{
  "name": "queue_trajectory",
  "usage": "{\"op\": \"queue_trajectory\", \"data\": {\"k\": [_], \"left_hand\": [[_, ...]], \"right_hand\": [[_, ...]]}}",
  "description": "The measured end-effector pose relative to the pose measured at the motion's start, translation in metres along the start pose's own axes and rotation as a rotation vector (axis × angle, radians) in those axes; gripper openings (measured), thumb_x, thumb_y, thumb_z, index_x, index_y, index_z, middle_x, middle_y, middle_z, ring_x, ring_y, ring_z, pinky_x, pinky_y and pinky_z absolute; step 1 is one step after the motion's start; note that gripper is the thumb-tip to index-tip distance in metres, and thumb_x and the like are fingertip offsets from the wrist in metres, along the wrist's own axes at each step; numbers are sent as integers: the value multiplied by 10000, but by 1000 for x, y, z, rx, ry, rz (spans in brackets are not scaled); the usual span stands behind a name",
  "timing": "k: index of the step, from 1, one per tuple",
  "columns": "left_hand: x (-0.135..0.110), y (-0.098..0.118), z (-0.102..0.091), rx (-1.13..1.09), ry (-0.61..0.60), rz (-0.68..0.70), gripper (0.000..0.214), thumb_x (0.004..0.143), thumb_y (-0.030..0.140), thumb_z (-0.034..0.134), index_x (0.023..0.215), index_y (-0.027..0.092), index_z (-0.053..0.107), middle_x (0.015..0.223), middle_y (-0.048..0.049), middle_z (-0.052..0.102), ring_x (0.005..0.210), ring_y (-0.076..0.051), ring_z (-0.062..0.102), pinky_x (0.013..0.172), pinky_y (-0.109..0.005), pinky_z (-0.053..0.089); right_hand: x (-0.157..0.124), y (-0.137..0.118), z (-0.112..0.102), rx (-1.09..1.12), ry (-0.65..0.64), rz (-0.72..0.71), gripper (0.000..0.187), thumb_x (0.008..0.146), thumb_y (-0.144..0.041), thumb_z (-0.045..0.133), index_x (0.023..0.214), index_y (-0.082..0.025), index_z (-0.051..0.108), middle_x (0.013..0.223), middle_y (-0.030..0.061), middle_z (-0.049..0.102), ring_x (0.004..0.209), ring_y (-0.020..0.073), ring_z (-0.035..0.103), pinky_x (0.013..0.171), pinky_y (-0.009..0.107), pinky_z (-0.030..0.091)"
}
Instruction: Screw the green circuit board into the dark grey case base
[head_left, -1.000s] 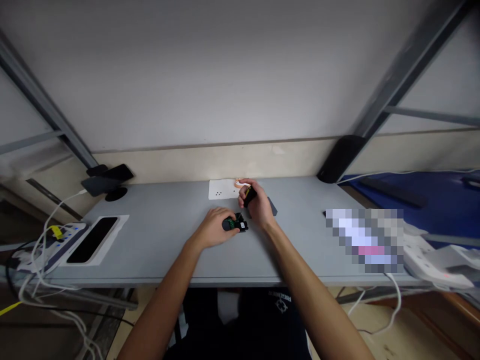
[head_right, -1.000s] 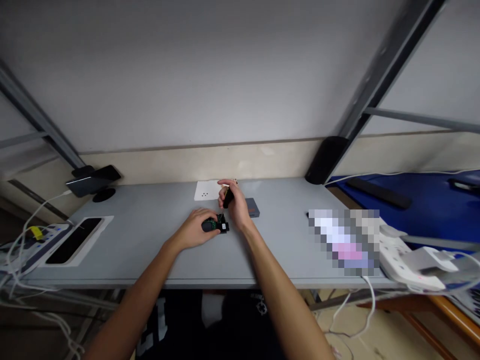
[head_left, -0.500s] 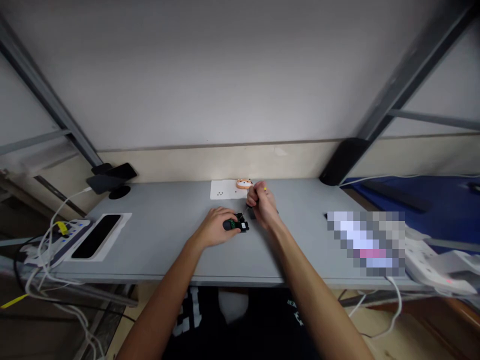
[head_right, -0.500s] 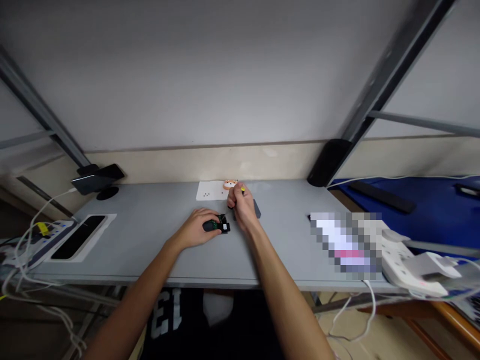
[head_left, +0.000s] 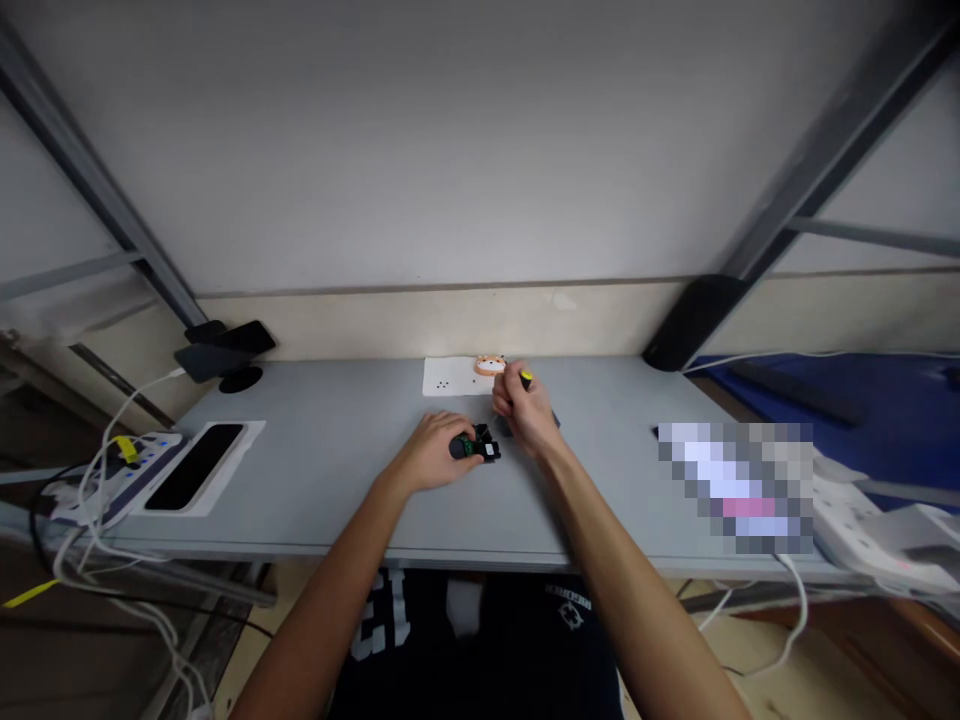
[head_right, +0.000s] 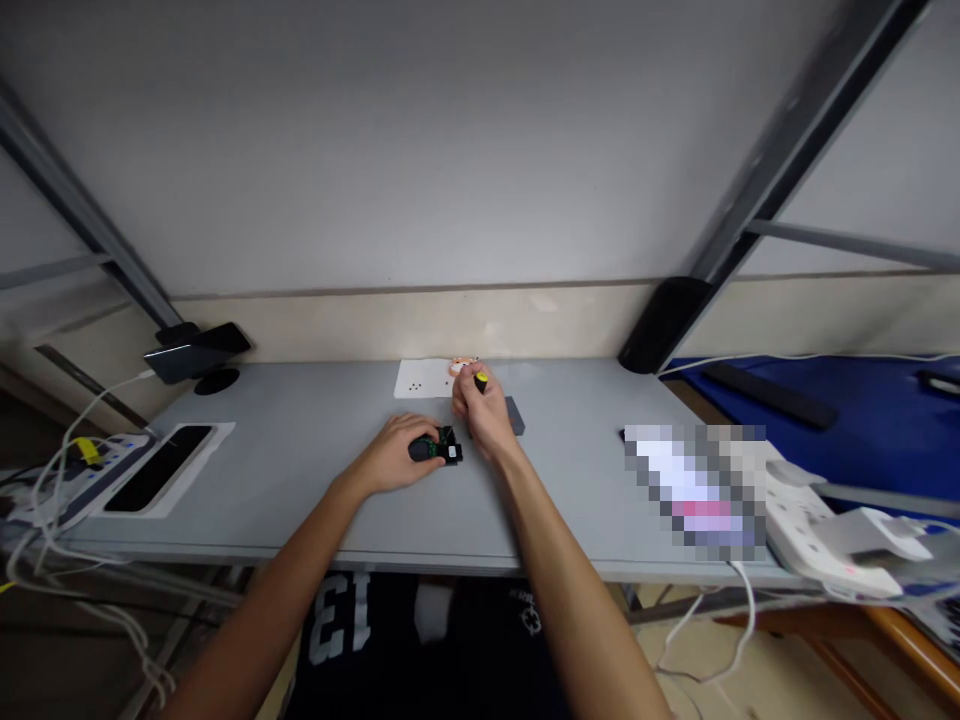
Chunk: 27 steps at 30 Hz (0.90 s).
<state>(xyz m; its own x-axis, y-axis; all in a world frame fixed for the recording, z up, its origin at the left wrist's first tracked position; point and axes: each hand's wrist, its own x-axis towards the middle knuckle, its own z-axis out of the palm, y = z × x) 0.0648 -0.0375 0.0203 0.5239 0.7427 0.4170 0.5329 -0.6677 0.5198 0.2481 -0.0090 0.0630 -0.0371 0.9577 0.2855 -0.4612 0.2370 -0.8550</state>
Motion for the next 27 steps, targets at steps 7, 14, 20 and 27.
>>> {"op": "queue_trajectory", "data": {"k": [7, 14, 20, 27], "left_hand": [[0, -2, 1, 1, -1, 17, 182, 848, 288, 800, 995, 259, 696, 1176, -16, 727, 1144, -254, 646, 1062, -447, 419], [0, -1, 0, -5, 8, 13, 203, 830, 288, 813, 991, 261, 692, 1135, -16, 734, 1108, -254, 656, 1046, -444, 440], [1, 3, 1, -49, 15, -41, 334, 793, 235, 796, 1081, 268, 632, 1120, -23, 728, 1089, -263, 659, 1054, -456, 432], [0, 0, 9, -94, -6, -105, 369, 780, 189, 766, 1096, 268, 591, 1152, -13, 718, 1129, -257, 648, 1120, -508, 331]], "right_hand": [[-1, -4, -2, 65, -79, 18, 341, 852, -566, 733, 957, -251, 656, 910, 7, 596, 704, 123, 568, 676, 290, 496], [0, 2, -1, 3, -10, -29, 369, 822, -527, 795, 930, -283, 541, 707, -61, 481, 572, 104, 449, 553, 243, 409], [-2, -2, 3, 30, -69, -9, 374, 902, -601, 644, 1095, -281, 665, 816, -2, 543, 664, 137, 513, 628, 290, 462], [-8, -9, -2, 11, -101, 54, 350, 839, -487, 795, 863, -269, 522, 706, -52, 451, 573, 110, 440, 565, 261, 402]]}}
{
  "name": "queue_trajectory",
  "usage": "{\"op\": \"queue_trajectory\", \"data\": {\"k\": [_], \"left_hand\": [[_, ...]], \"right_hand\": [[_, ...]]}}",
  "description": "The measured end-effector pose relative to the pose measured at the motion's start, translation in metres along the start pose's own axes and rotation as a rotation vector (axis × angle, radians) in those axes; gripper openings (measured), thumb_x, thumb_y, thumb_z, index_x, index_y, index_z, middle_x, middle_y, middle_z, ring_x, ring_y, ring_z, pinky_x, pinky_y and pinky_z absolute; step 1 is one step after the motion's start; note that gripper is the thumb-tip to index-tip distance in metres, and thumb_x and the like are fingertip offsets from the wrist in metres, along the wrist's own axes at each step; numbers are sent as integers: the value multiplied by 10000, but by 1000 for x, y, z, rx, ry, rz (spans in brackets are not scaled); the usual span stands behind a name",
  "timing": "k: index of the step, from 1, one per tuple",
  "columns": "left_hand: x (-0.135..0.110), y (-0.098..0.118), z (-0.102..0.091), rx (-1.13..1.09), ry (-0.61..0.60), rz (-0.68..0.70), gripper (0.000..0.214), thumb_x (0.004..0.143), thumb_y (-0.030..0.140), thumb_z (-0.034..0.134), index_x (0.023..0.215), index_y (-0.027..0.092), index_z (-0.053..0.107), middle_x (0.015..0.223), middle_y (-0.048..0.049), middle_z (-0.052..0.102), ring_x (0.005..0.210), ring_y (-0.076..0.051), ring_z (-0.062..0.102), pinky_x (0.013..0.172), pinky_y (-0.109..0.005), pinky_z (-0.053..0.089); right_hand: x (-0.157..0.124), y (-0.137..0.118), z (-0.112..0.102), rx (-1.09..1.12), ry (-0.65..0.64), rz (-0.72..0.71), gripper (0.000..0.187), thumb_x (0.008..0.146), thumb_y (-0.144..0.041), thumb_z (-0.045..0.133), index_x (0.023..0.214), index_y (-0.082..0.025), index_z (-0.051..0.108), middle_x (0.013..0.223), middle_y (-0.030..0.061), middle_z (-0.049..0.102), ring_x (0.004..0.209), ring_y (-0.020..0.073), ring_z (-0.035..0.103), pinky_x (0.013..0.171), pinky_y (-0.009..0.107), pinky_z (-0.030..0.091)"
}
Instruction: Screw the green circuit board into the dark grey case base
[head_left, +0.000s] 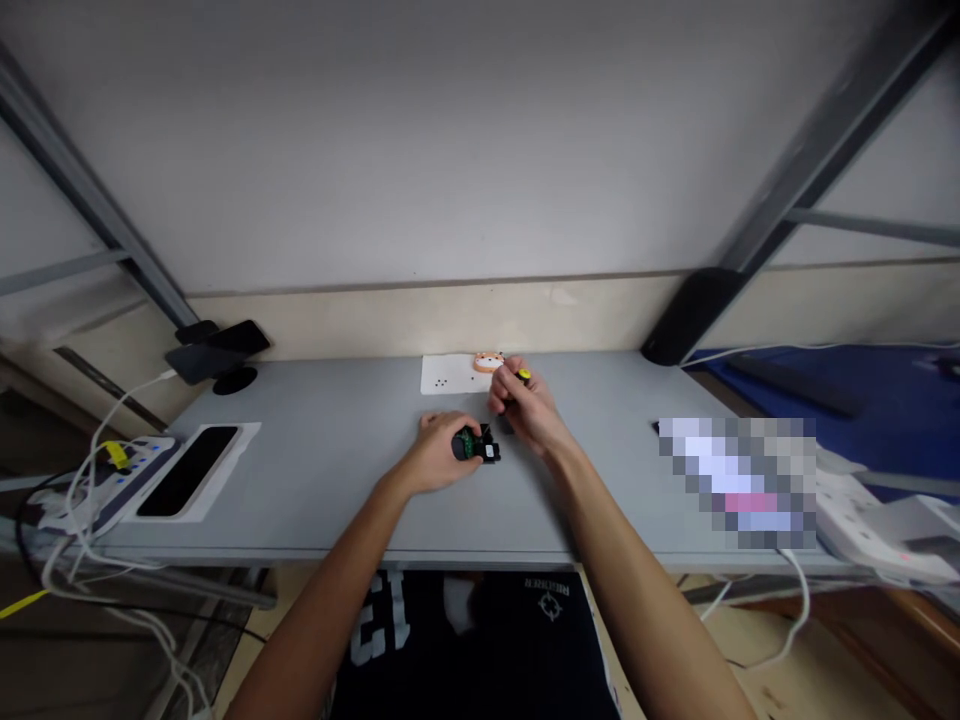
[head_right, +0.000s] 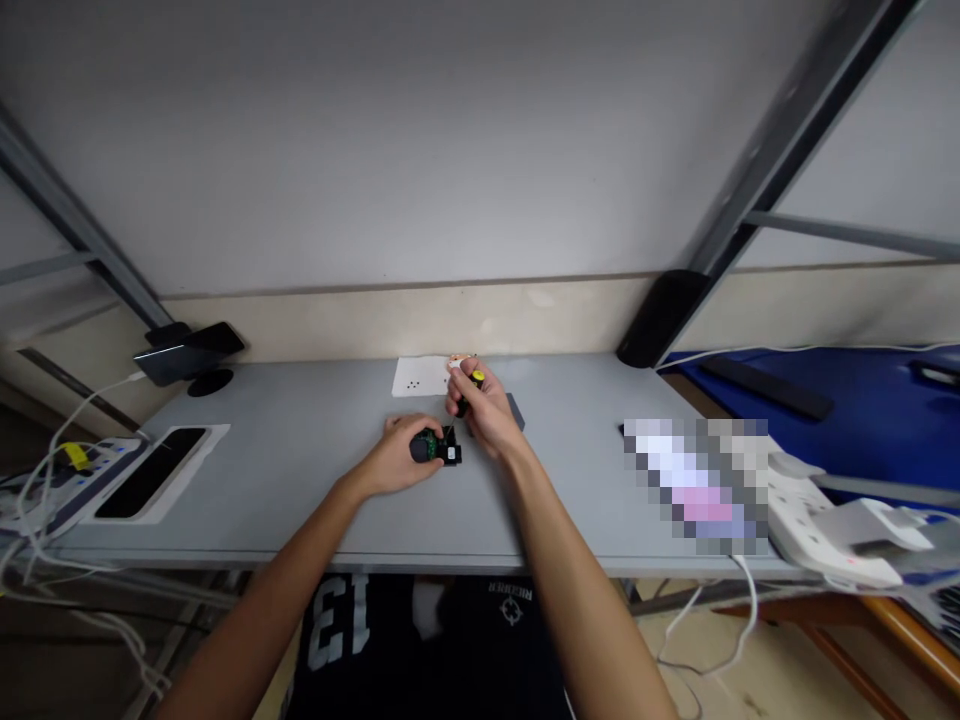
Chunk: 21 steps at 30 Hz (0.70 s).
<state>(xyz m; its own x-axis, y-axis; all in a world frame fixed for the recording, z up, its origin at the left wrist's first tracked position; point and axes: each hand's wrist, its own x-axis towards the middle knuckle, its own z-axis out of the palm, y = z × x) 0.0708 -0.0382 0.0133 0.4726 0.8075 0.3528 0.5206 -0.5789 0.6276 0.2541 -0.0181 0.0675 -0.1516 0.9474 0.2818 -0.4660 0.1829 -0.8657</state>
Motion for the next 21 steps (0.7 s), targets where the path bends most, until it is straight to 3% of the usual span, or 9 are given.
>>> {"op": "queue_trajectory", "data": {"k": [3, 5, 7, 10, 14, 18, 21], "left_hand": [[0, -1, 1, 0, -6, 9, 370, 781, 183, 763, 1097, 264, 588, 1160, -18, 714, 1128, -256, 643, 1103, -497, 341], [0, -1, 1, 9, -2, 15, 347, 791, 194, 758, 1087, 259, 588, 1149, -22, 715, 1118, -256, 646, 1095, -489, 356], [-1, -1, 1, 13, 7, 32, 318, 804, 203, 749, 1074, 256, 588, 1132, -22, 714, 1107, -254, 649, 1091, -476, 372], [-1, -1, 1, 8, 35, 68, 317, 810, 197, 738, 1080, 255, 584, 1139, -28, 704, 1116, -251, 642, 1080, -450, 397], [-1, -1, 1, 2, 54, 90, 347, 788, 168, 740, 1082, 254, 576, 1110, -21, 698, 1078, -239, 647, 1061, -427, 420], [0, 0, 0, 19, 34, 88, 329, 794, 175, 742, 1070, 256, 583, 1091, -20, 693, 1067, -241, 645, 1052, -425, 428], [0, 1, -1, 27, 27, 97, 294, 803, 163, 732, 1039, 251, 581, 1106, -23, 691, 1081, -243, 639, 1038, -426, 436]], "right_hand": [[2, 0, 1, -23, -46, -5, 402, 890, -671, 643, 932, -277, 575, 632, -66, 341, 510, 111, 300, 514, 268, 345], [2, -1, 3, -7, -75, 18, 471, 909, -723, 556, 1043, -279, 636, 679, -38, 419, 544, 128, 359, 547, 292, 390], [1, -3, 6, 3, -70, 26, 448, 909, -679, 587, 1098, -280, 664, 769, -7, 508, 619, 146, 454, 610, 311, 444], [-1, -3, 5, -26, -39, -19, 332, 862, -577, 718, 972, -268, 662, 897, 13, 571, 727, 151, 538, 672, 306, 475], [1, 3, 0, -48, 36, -57, 380, 821, -546, 789, 840, -259, 542, 834, -18, 543, 648, 121, 514, 595, 269, 430], [7, 6, -3, -25, 61, -72, 413, 859, -636, 709, 840, -264, 530, 645, -61, 384, 533, 110, 377, 524, 254, 374], [8, 5, -2, 39, 3, -17, 436, 921, -676, 583, 1013, -256, 654, 738, -16, 495, 619, 131, 473, 597, 278, 459]]}}
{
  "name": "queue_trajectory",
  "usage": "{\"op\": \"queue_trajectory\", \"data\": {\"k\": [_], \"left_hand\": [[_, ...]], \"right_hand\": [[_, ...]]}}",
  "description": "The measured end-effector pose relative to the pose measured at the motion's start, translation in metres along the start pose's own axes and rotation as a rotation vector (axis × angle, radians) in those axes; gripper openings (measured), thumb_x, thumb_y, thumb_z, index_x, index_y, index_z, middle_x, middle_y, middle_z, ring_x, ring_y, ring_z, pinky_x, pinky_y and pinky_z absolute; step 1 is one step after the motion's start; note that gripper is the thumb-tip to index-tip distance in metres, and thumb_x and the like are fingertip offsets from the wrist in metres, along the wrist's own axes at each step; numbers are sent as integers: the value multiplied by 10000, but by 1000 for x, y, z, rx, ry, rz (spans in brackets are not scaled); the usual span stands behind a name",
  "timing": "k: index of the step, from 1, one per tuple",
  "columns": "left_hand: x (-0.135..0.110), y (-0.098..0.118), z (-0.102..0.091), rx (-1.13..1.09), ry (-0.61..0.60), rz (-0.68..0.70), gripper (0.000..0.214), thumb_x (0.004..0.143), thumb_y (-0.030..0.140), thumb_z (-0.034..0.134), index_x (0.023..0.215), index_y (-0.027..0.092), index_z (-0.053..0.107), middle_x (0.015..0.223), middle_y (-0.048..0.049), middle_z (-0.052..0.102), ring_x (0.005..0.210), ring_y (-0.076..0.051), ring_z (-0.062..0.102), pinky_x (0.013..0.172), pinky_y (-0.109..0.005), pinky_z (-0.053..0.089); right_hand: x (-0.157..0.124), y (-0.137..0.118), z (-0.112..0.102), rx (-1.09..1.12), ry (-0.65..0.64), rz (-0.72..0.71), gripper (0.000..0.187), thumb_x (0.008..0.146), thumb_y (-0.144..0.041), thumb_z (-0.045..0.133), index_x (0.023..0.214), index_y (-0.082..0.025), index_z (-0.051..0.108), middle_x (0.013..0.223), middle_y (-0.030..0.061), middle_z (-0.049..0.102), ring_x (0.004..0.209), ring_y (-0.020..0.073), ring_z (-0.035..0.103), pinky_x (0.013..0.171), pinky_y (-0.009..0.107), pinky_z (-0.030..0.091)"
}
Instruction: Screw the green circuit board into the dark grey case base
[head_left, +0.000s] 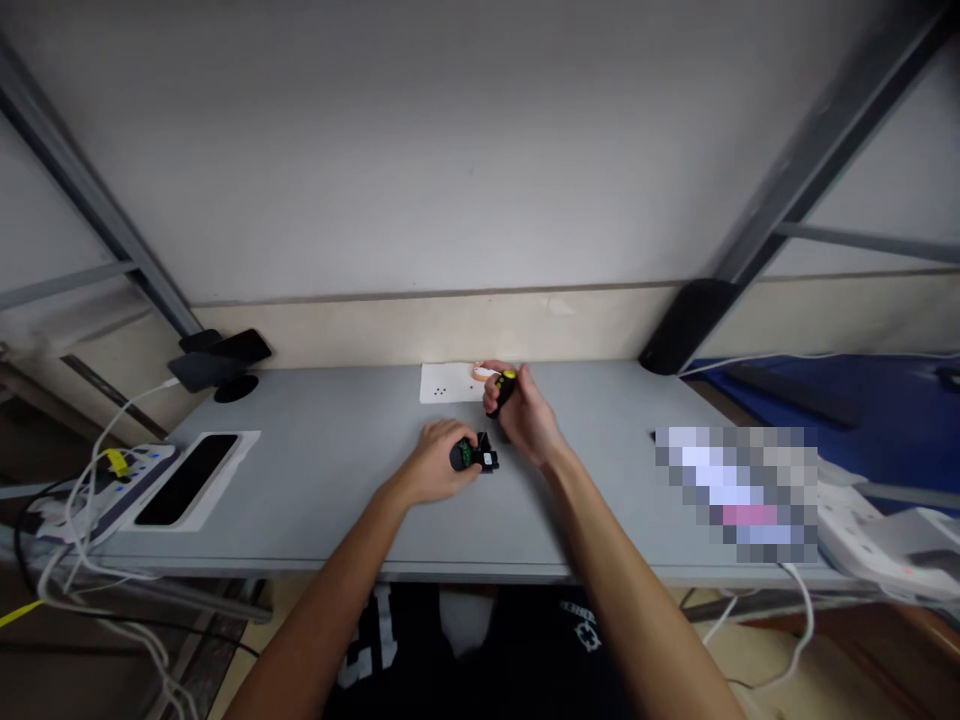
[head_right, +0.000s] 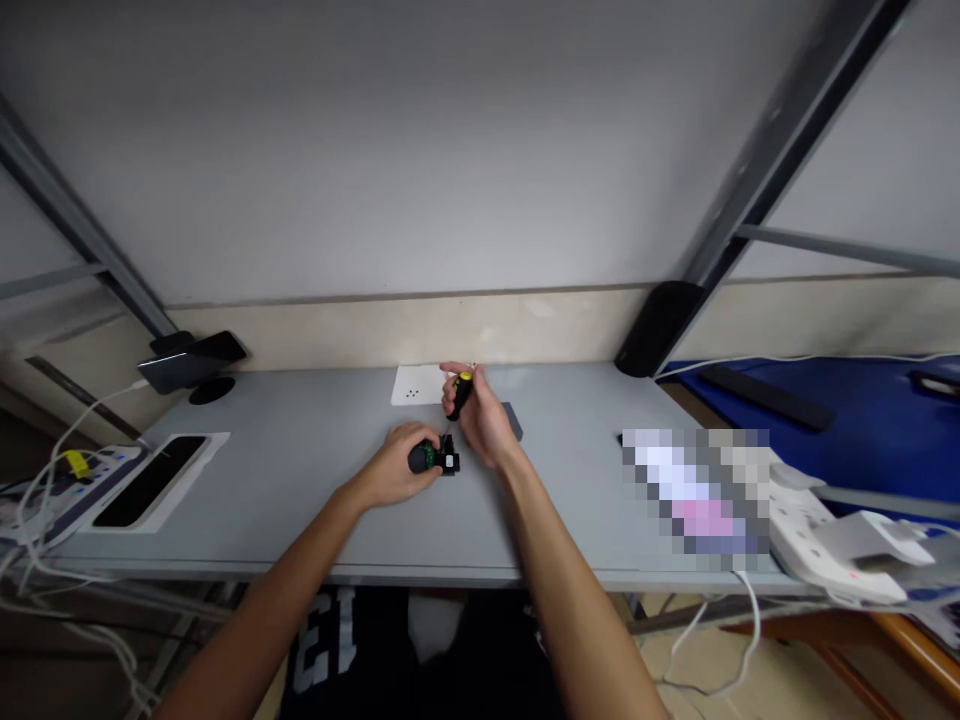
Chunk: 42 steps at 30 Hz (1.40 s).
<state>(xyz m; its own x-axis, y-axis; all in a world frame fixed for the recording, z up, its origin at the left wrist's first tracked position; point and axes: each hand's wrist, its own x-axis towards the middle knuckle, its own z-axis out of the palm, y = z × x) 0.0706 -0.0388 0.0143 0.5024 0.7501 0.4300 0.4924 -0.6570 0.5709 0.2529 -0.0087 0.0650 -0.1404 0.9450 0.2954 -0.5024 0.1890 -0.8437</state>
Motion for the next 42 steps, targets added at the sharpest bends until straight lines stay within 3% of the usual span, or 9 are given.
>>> {"op": "queue_trajectory", "data": {"k": [2, 5, 8, 12, 17, 19, 23, 29, 42], "left_hand": [[0, 0, 0, -1, -5, 7, 254, 815, 162, 722, 1010, 247, 584, 1123, -27, 690, 1095, -245, 635, 1042, -430, 433], [0, 0, 1, -1, -4, 6, 219, 824, 169, 722, 990, 244, 599, 1156, -33, 686, 1123, -251, 627, 1050, -434, 426], [-1, 0, 2, -2, -8, 5, 240, 820, 164, 735, 1012, 242, 614, 1174, -34, 682, 1137, -249, 625, 1053, -431, 417], [-1, -1, 2, -6, -14, 8, 237, 836, 173, 726, 1034, 244, 618, 1195, -38, 679, 1164, -249, 618, 1068, -433, 406], [-2, -2, 3, 1, -2, 17, 230, 831, 178, 732, 1020, 239, 615, 1196, -42, 677, 1152, -248, 622, 1060, -432, 417], [-2, -2, 3, 13, -10, 23, 227, 831, 176, 728, 1019, 237, 618, 1189, -43, 679, 1145, -247, 624, 1052, -431, 425], [0, 2, 2, 47, -23, 45, 199, 845, 184, 707, 1016, 234, 617, 1190, -44, 687, 1149, -249, 624, 1036, -427, 436], [12, 5, 7, 90, -44, 49, 158, 862, 197, 698, 997, 232, 623, 1199, -46, 693, 1158, -256, 623, 1047, -433, 434], [5, 0, 4, 95, -14, 51, 217, 903, 237, 725, 1115, 274, 696, 1329, -29, 687, 1224, -248, 632, 1082, -465, 435]], "right_hand": [[-1, -1, 1, 5, -15, 18, 406, 937, -619, 599, 1093, -253, 681, 849, 15, 582, 723, 144, 550, 689, 287, 506], [-1, -1, -1, -26, 80, -39, 280, 873, -484, 757, 1001, -253, 664, 999, 25, 654, 877, 151, 622, 821, 285, 524], [0, 2, -5, -14, 189, -78, 364, 793, -424, 851, 865, -255, 537, 910, -8, 657, 793, 140, 633, 747, 274, 518], [0, 5, -6, -247, 207, -146, 358, 906, -569, 680, 865, -267, 493, 608, -76, 460, 500, 115, 416, 523, 256, 374], [-2, 5, -1, -651, 197, -315, 433, 1002, -621, 403, 1028, -254, 631, 875, 26, 619, 825, 202, 590, 776, 328, 471], [-2, 6, -2, -850, 298, -339, 434, 985, -626, 429, 998, -245, 635, 971, 55, 652, 918, 230, 601, 826, 343, 453], [-1, 7, -13, -1091, 506, -179, 460, 989, -649, 398, 997, -244, 614, 764, 32, 647, 709, 234, 571, 674, 312, 374], [4, 6, -31, -1013, 830, -294, 528, 994, -640, 383, 1054, -190, 653, 807, 67, 682, 717, 222, 567, 685, 309, 372], [7, 25, -39, -1042, 607, -213, 535, 965, -602, 440, 1175, -193, 715, 1065, 123, 741, 757, 217, 612, 764, 343, 450]]}}
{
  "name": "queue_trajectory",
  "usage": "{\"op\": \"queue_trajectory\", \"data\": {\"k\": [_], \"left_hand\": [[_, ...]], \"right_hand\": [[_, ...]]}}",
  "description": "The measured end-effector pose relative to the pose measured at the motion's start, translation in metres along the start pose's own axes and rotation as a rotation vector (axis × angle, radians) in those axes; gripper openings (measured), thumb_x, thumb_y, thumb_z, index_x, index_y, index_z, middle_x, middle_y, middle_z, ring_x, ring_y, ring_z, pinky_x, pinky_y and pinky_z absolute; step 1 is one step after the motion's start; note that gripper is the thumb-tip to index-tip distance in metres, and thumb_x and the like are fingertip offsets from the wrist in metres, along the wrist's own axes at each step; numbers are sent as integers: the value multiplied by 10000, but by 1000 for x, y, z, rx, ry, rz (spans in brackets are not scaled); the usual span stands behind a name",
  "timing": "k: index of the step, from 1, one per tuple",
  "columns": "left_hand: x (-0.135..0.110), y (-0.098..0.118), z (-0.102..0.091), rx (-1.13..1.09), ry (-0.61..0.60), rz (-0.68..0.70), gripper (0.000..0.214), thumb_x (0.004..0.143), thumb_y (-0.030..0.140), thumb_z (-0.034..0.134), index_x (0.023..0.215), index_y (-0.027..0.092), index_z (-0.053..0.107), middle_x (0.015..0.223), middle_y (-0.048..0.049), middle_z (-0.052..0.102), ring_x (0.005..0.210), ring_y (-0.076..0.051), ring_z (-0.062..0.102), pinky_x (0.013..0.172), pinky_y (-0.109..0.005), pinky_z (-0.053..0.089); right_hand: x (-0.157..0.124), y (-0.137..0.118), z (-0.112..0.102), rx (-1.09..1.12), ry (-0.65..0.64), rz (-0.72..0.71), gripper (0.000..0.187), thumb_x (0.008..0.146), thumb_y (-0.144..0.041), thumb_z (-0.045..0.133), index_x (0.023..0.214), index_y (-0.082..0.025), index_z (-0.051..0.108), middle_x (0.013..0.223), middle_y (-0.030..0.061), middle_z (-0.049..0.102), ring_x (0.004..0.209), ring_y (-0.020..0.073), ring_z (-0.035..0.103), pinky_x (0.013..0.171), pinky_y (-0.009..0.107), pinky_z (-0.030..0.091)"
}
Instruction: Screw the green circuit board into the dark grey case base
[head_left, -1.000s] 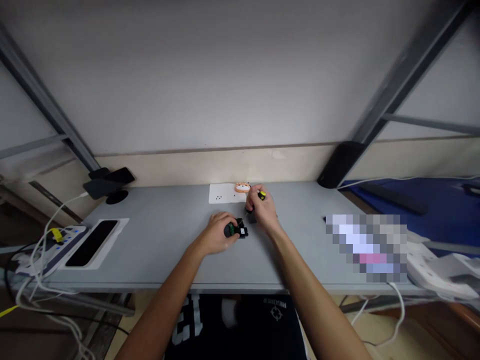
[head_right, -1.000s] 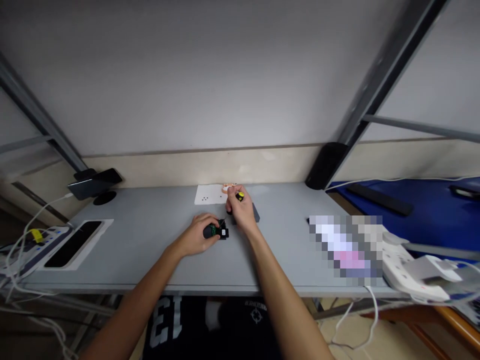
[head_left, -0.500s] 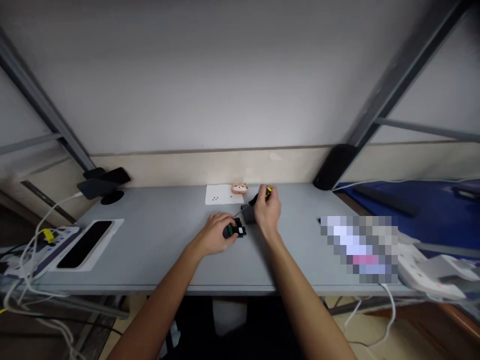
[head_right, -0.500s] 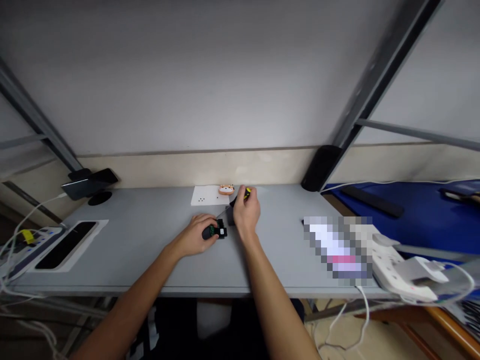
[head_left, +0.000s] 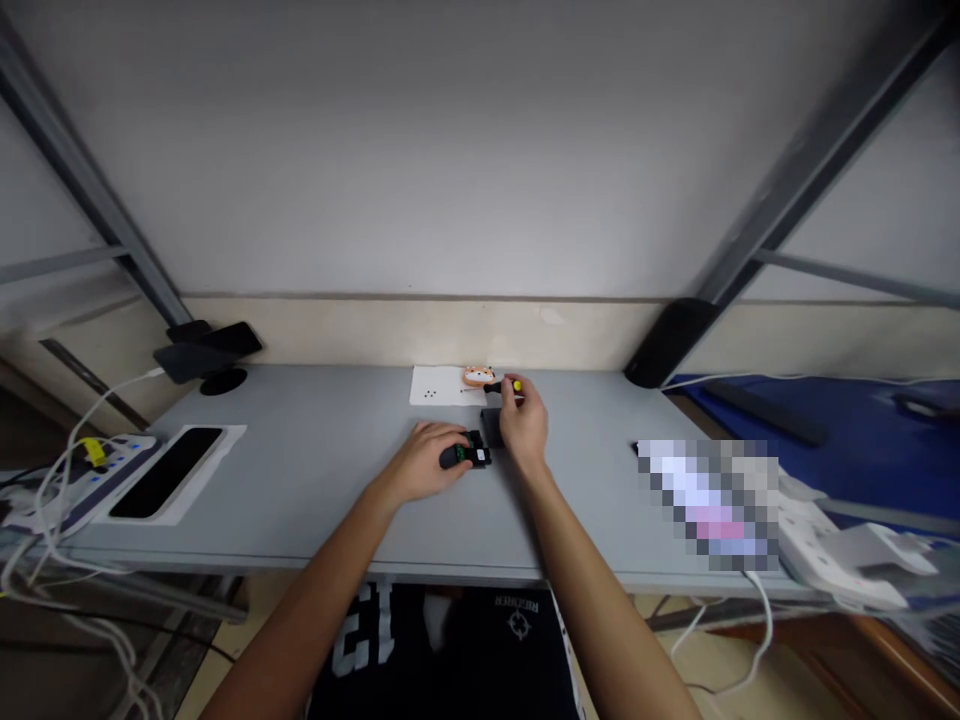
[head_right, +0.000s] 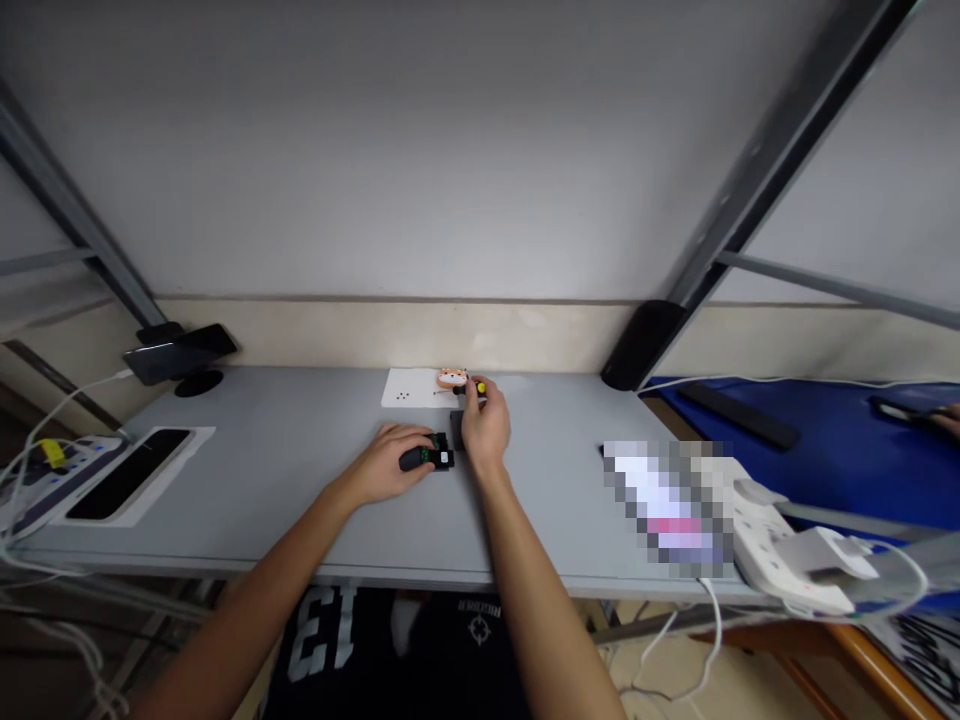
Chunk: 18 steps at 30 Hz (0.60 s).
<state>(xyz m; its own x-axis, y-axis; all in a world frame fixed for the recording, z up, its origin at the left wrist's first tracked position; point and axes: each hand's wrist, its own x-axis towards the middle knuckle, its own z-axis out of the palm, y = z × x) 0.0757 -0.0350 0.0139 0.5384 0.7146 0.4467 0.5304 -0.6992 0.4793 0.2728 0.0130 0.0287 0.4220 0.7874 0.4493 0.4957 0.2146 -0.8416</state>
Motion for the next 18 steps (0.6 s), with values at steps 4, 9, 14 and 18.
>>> {"op": "queue_trajectory", "data": {"k": [4, 9, 14, 18], "left_hand": [[-2, -3, -1, -24, 19, 22, 225, 897, 237, 725, 1116, 285, 707, 1331, -30, 686, 1235, -252, 634, 1085, -471, 466], [-2, -8, -4, -62, 105, 27, 164, 930, 233, 679, 1090, 258, 703, 1325, -62, 684, 1280, -253, 611, 1116, -473, 465], [1, -23, -7, 21, 373, -180, 133, 976, 196, 579, 1042, 237, 688, 1077, -49, 724, 1061, -222, 669, 962, -394, 531], [0, -34, -7, 134, 411, -302, 102, 952, 266, 653, 1030, 235, 710, 1023, -45, 729, 967, -225, 677, 885, -363, 532]], "right_hand": [[1, 1, 1, 11, -6, 9, 532, 969, -606, 434, 1158, -194, 712, 1037, 116, 748, 754, 220, 614, 759, 345, 448], [4, 2, 1, 57, 69, 28, 526, 972, -611, 429, 1116, -179, 693, 952, 103, 734, 778, 226, 604, 762, 343, 436], [8, 6, 4, 219, 66, 131, 520, 962, -620, 409, 1024, -180, 679, 841, 62, 681, 776, 217, 599, 761, 333, 438], [8, 5, 5, 278, 19, 165, 491, 951, -610, 426, 957, -192, 682, 806, 40, 668, 751, 205, 583, 762, 325, 438]]}}
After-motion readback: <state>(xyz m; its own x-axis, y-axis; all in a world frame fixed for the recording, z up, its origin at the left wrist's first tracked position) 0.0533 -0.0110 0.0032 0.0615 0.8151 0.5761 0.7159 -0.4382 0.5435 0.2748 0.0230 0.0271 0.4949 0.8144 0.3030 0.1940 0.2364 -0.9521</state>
